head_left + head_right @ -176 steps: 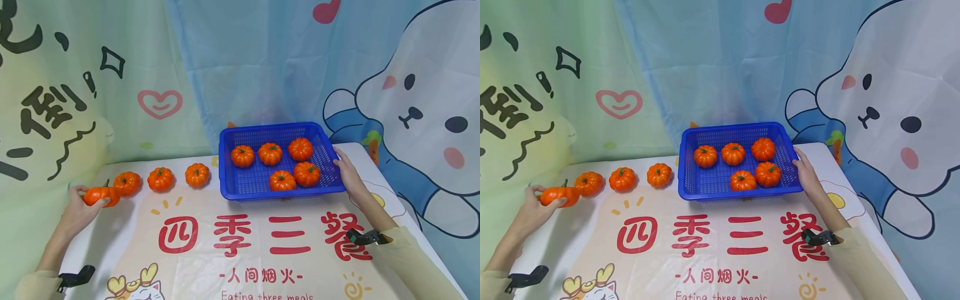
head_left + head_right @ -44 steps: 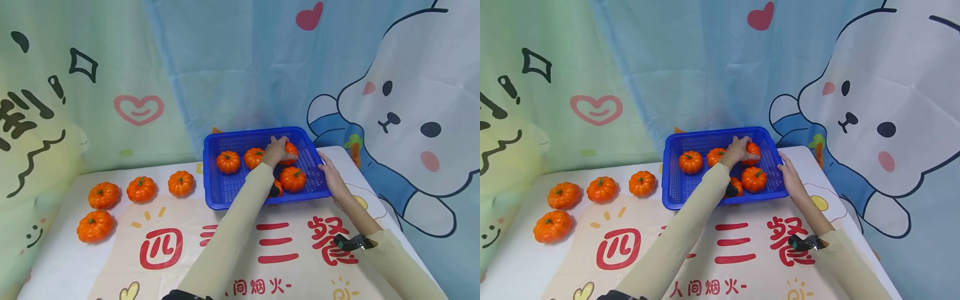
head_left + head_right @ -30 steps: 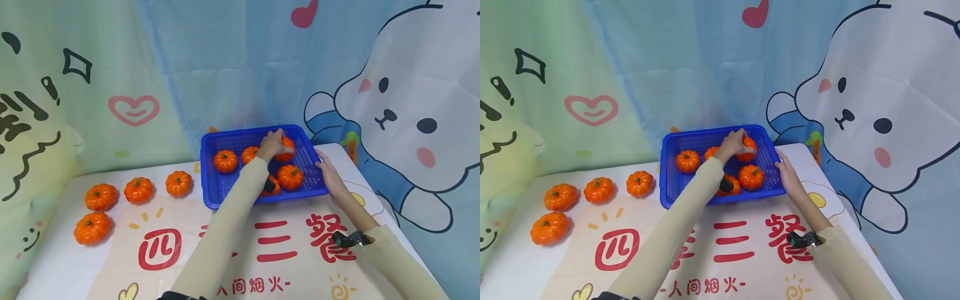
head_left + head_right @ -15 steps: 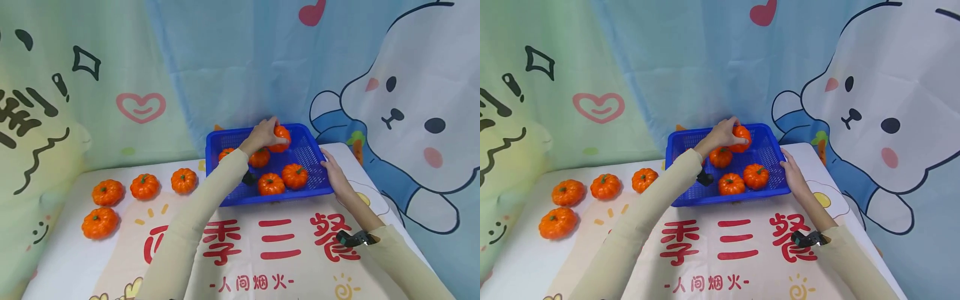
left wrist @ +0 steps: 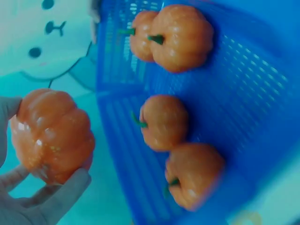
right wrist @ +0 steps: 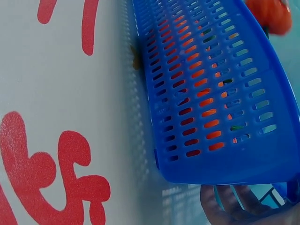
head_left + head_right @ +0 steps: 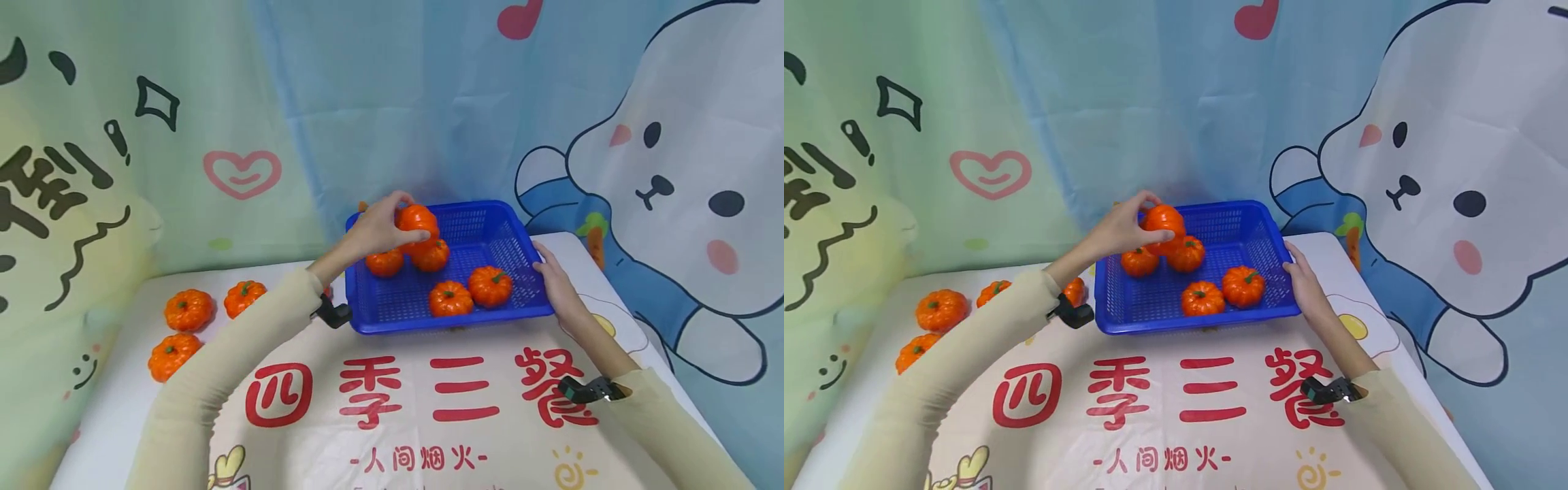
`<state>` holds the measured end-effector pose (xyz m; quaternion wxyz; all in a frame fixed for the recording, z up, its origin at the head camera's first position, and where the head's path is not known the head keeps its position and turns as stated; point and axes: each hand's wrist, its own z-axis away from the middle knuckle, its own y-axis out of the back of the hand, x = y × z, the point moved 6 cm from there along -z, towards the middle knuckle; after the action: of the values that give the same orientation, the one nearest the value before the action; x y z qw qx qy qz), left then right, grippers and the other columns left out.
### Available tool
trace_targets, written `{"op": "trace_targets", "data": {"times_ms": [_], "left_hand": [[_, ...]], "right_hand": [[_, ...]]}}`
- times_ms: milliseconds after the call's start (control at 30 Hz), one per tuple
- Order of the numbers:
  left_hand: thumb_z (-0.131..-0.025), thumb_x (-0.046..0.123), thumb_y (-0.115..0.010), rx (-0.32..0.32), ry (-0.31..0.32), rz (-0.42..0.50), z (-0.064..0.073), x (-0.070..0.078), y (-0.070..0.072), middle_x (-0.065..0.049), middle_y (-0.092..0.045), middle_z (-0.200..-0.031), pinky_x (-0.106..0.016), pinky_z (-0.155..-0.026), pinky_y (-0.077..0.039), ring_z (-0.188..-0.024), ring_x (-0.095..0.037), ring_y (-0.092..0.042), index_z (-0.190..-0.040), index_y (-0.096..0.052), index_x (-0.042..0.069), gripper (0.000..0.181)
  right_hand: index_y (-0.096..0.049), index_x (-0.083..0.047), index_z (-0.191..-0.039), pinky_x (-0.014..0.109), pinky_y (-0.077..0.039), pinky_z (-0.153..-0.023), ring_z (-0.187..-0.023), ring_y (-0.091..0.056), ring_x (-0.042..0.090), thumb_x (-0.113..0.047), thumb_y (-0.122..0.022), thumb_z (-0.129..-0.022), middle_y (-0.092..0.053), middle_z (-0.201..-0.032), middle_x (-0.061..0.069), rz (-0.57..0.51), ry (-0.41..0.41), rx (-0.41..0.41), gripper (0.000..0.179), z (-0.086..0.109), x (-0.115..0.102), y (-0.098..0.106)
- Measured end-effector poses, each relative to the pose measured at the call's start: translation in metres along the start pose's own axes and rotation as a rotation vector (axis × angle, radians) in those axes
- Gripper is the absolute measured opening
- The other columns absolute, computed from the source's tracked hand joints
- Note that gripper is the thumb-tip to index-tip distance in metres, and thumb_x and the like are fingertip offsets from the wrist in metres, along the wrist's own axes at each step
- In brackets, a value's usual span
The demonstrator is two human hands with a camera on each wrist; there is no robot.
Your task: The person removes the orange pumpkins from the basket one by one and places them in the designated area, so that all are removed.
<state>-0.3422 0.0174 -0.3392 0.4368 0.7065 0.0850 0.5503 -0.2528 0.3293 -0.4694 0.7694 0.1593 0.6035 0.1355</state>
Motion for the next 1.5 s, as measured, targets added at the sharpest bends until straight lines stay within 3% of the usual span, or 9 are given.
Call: {"op": "trace_targets", "data": {"times_ms": [200, 333, 567, 733, 900, 1100, 1300, 1400, 1500], "left_hand": [[-0.085, 0.039, -0.073, 0.092, 0.038, 0.083, 0.046, -0.034, 0.04, -0.013, -0.057, -0.128, -0.039, -0.082, -0.055, -0.106, -0.028, -0.061, -0.132, -0.046, 0.016, 0.059], [-0.085, 0.04, -0.072, 0.116, 0.081, 0.104, 0.086, -0.059, 0.056, -0.013, -0.055, -0.128, -0.039, -0.077, -0.057, -0.1, -0.031, -0.063, -0.135, -0.045, 0.018, 0.061], [-0.085, 0.036, -0.074, 0.157, 0.15, 0.044, 0.16, -0.1, 0.056, -0.019, -0.055, -0.131, -0.036, -0.073, -0.059, -0.1, -0.034, -0.064, -0.137, -0.045, 0.013, 0.064], [-0.084, 0.032, -0.076, 0.205, 0.191, -0.026, 0.2, -0.131, 0.055, -0.021, -0.057, -0.127, -0.034, -0.072, -0.058, -0.1, -0.034, -0.061, -0.132, -0.048, 0.008, 0.06], [-0.085, 0.034, -0.074, 0.243, 0.286, -0.052, 0.235, -0.161, 0.064, -0.023, -0.055, -0.126, -0.032, -0.069, -0.057, -0.097, -0.035, -0.063, -0.133, -0.045, 0.007, 0.063], [-0.088, 0.038, -0.07, 0.251, 0.345, -0.014, 0.259, -0.176, 0.077, -0.029, -0.051, -0.131, -0.031, -0.072, -0.056, -0.103, -0.04, -0.061, -0.137, -0.041, 0.006, 0.065], [-0.09, 0.033, -0.069, 0.269, 0.321, -0.017, 0.267, -0.18, 0.084, -0.028, -0.053, -0.129, -0.029, -0.073, -0.053, -0.103, -0.041, -0.061, -0.141, -0.04, 0.006, 0.065], [-0.091, 0.027, -0.068, 0.262, 0.266, 0.005, 0.267, -0.181, 0.084, -0.027, -0.059, -0.119, -0.025, -0.06, -0.053, -0.083, -0.031, -0.066, -0.145, -0.039, 0.006, 0.065], [-0.091, 0.021, -0.068, 0.252, 0.21, 0.026, 0.267, -0.182, 0.084, -0.024, -0.062, -0.105, -0.024, -0.047, -0.048, -0.059, -0.017, -0.059, -0.145, -0.04, 0.004, 0.063]], "right_hand": [[0.005, -0.034, -0.156, 0.074, -0.022, -0.107, -0.142, -0.02, 0.053, -0.04, -0.017, -0.104, -0.007, -0.163, 0.02, 0.019, 0.0, -0.002, 0.056, 0.001, 0.0, 0.003], [0.005, -0.034, -0.156, 0.074, -0.022, -0.107, -0.141, -0.02, 0.054, -0.04, -0.017, -0.104, -0.007, -0.162, 0.021, 0.028, 0.008, -0.002, 0.056, 0.0, -0.002, 0.002], [0.006, -0.03, -0.156, 0.075, -0.022, -0.106, -0.141, -0.02, 0.055, -0.04, -0.016, -0.104, -0.005, -0.162, 0.022, 0.052, 0.01, -0.007, 0.057, 0.002, 0.0, 0.001], [0.007, -0.029, -0.156, 0.075, -0.022, -0.106, -0.141, -0.019, 0.055, -0.04, -0.016, -0.104, -0.002, -0.162, 0.022, 0.057, 0.022, -0.01, 0.057, 0.004, 0.002, 0.001], [0.006, -0.029, -0.156, 0.076, -0.022, -0.106, -0.141, -0.018, 0.055, -0.04, -0.016, -0.104, -0.003, -0.163, 0.02, 0.057, 0.038, -0.011, 0.057, 0.001, -0.001, -0.002], [0.005, -0.03, -0.156, 0.075, -0.023, -0.106, -0.14, -0.02, 0.055, -0.04, -0.016, -0.104, -0.004, -0.162, 0.022, 0.054, 0.037, -0.01, 0.057, -0.002, -0.003, -0.003], [0.007, -0.03, -0.156, 0.075, -0.022, -0.106, -0.14, -0.02, 0.056, -0.041, -0.016, -0.104, -0.004, -0.162, 0.022, 0.055, 0.02, -0.015, 0.057, -0.003, -0.002, -0.003], [0.007, -0.032, -0.155, 0.076, -0.022, -0.106, -0.14, -0.019, 0.056, -0.041, -0.016, -0.104, -0.004, -0.162, 0.022, 0.053, 0.015, -0.02, 0.057, -0.003, -0.002, -0.003], [0.007, -0.032, -0.155, 0.076, -0.023, -0.105, -0.14, -0.02, 0.056, -0.041, -0.015, -0.104, -0.004, -0.162, 0.022, 0.048, 0.015, -0.026, 0.057, -0.003, -0.001, -0.003]]}}
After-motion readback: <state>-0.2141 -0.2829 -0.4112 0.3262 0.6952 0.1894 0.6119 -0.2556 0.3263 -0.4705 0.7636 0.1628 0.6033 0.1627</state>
